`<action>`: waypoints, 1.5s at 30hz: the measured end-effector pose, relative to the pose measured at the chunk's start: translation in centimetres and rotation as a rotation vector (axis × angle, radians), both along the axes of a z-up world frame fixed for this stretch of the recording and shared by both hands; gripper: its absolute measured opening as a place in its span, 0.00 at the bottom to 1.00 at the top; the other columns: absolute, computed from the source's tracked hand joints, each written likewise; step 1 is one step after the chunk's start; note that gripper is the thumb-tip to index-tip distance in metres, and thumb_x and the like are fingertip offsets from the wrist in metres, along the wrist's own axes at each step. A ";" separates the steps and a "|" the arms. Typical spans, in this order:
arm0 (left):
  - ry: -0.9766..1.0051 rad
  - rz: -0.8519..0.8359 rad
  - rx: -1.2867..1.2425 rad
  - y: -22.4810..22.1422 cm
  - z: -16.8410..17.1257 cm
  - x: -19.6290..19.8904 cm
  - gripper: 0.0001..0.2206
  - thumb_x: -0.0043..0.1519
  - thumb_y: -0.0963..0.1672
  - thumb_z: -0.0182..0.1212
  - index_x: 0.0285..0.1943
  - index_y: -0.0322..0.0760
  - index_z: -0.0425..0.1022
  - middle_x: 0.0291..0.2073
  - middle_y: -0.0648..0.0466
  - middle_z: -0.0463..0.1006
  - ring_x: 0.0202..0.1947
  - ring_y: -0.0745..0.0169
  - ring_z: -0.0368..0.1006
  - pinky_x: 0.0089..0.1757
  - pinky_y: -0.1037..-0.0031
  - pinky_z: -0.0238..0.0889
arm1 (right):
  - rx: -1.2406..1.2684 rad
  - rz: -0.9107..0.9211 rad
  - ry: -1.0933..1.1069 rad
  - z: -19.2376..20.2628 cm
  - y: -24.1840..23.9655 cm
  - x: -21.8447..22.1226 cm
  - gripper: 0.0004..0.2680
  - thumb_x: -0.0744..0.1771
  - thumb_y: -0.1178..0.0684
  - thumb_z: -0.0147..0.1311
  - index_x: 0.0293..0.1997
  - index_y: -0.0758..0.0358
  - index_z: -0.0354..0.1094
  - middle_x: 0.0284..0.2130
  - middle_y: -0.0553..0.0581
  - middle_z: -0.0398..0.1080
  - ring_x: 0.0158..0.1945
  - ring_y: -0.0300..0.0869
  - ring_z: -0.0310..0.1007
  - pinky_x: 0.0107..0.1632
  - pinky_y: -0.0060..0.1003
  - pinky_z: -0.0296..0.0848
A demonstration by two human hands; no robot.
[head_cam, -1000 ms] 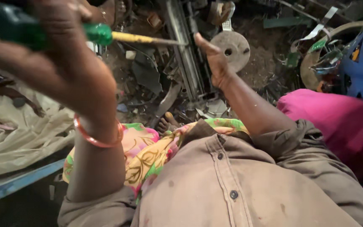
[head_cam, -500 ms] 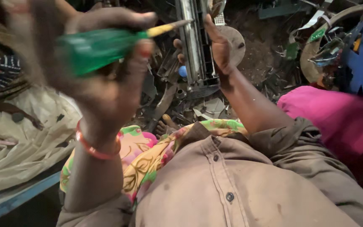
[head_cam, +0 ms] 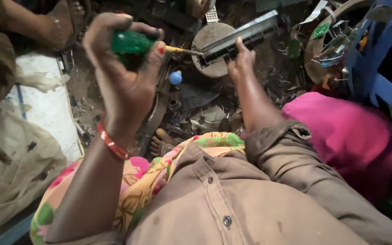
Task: The person uses a screwdriver to remove parts from a printer toner cartridge and then uses a cleaver to pry open and inspect a small electronic housing and its circuit board.
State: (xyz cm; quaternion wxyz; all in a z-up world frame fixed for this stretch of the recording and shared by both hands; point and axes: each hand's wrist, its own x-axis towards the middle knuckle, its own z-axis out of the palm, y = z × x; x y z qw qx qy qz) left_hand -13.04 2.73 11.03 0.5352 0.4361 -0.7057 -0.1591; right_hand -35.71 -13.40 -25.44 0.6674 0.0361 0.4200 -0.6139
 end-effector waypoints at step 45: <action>-0.175 -0.001 0.149 -7.0 -12.9 -4.5 0.25 0.74 0.37 0.64 0.73 0.48 0.52 0.56 0.49 0.71 0.56 0.55 0.75 0.53 0.69 0.75 | 0.440 0.220 0.479 -3.7 -0.6 -1.7 0.19 0.64 0.54 0.63 0.59 0.60 0.58 0.50 0.64 0.72 0.49 0.58 0.78 0.35 0.52 0.86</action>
